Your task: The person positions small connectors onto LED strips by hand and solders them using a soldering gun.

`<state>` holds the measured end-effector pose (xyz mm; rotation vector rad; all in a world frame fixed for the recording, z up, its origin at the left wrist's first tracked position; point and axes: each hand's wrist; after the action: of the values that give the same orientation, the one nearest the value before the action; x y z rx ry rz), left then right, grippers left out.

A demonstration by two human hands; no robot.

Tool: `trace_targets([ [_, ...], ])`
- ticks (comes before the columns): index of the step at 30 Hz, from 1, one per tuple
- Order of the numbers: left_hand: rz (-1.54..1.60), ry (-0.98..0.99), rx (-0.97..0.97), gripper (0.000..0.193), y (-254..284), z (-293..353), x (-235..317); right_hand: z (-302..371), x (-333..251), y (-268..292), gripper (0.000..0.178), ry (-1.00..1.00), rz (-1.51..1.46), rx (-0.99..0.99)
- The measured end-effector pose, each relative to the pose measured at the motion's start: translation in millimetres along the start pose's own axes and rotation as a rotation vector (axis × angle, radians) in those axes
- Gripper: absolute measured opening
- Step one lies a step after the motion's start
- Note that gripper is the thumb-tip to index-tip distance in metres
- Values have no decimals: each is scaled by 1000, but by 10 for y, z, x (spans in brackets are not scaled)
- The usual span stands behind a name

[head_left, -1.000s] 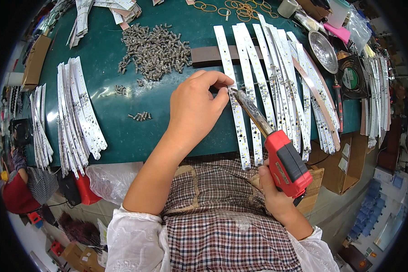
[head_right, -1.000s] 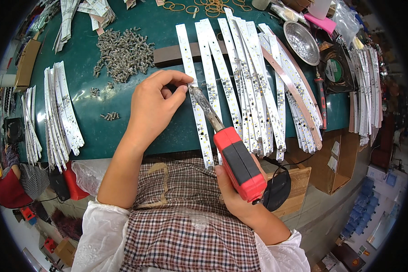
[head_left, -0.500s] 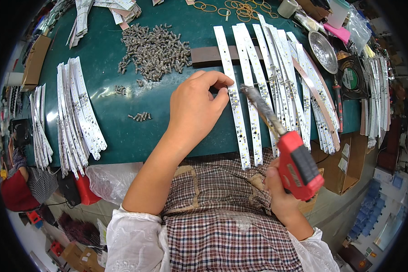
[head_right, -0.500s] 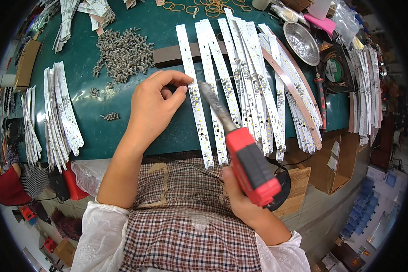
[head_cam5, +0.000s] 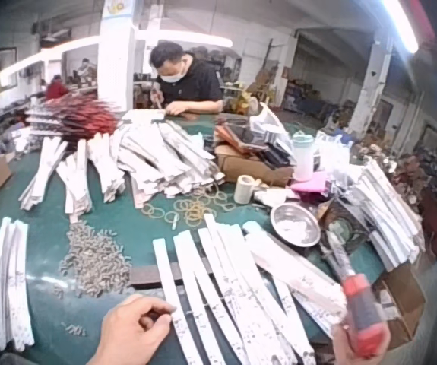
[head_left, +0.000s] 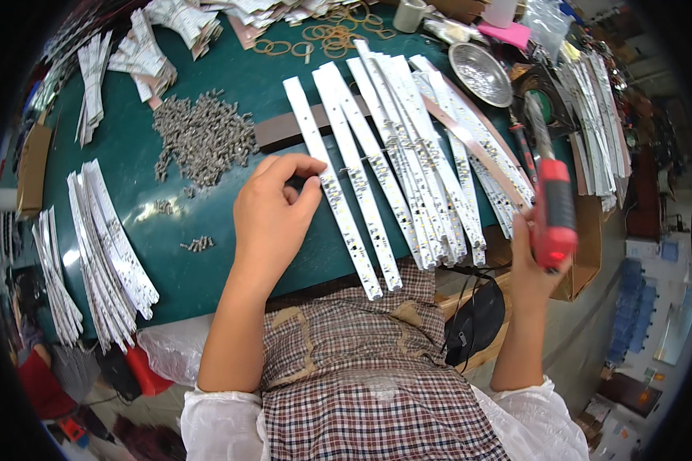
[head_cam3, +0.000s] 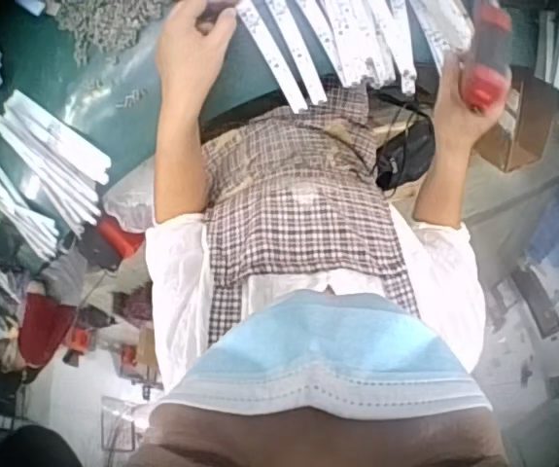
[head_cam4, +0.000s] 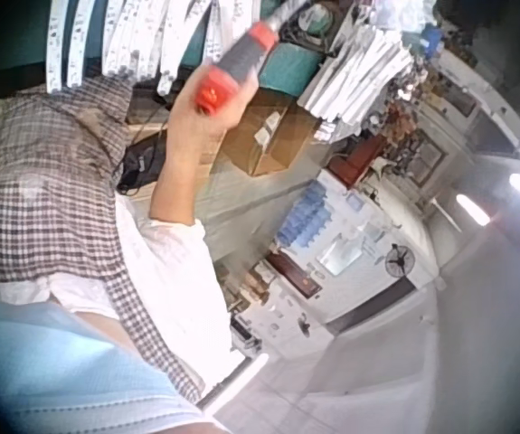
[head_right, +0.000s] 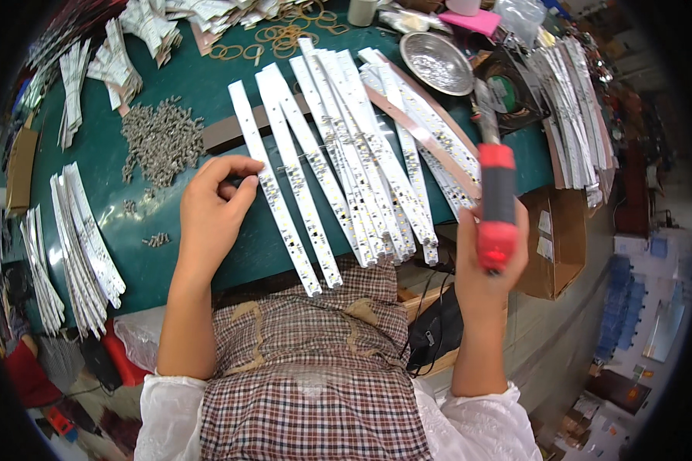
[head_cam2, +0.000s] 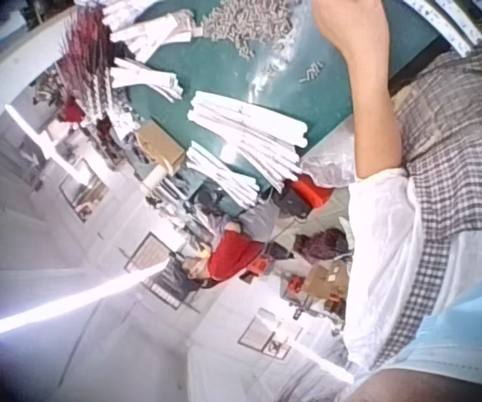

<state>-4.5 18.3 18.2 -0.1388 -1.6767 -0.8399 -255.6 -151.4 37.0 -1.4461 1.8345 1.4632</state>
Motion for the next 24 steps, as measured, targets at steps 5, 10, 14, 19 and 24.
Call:
trace_targets([
  [5, -20, -19, -14, 16, 19, 15, 5, -407, -150, -268, 40, 465, 392, -56],
  [10, -22, -46, 11, 18, 61, 88, 53, -585, -51, -477, 45, 507, 487, -60],
  [14, -54, -59, 30, 19, 113, 202, 77, -635, 41, -556, 44, 498, 609, -41],
  [19, -77, -130, -28, 19, 93, 380, 47, -672, -45, -511, 46, 510, 639, 11],
  [24, -149, -238, -66, 22, -15, 457, -69, -691, -29, -364, 44, 588, 513, 75],
])
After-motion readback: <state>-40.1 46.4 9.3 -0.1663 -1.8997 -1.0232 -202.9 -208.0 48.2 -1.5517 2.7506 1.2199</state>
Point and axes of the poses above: each hand's wrist, its own z-axis away from the middle knuckle, its own y-axis out of the back of the hand, x = y × z, and after that the axes turned 3 degrees about x, right-handed
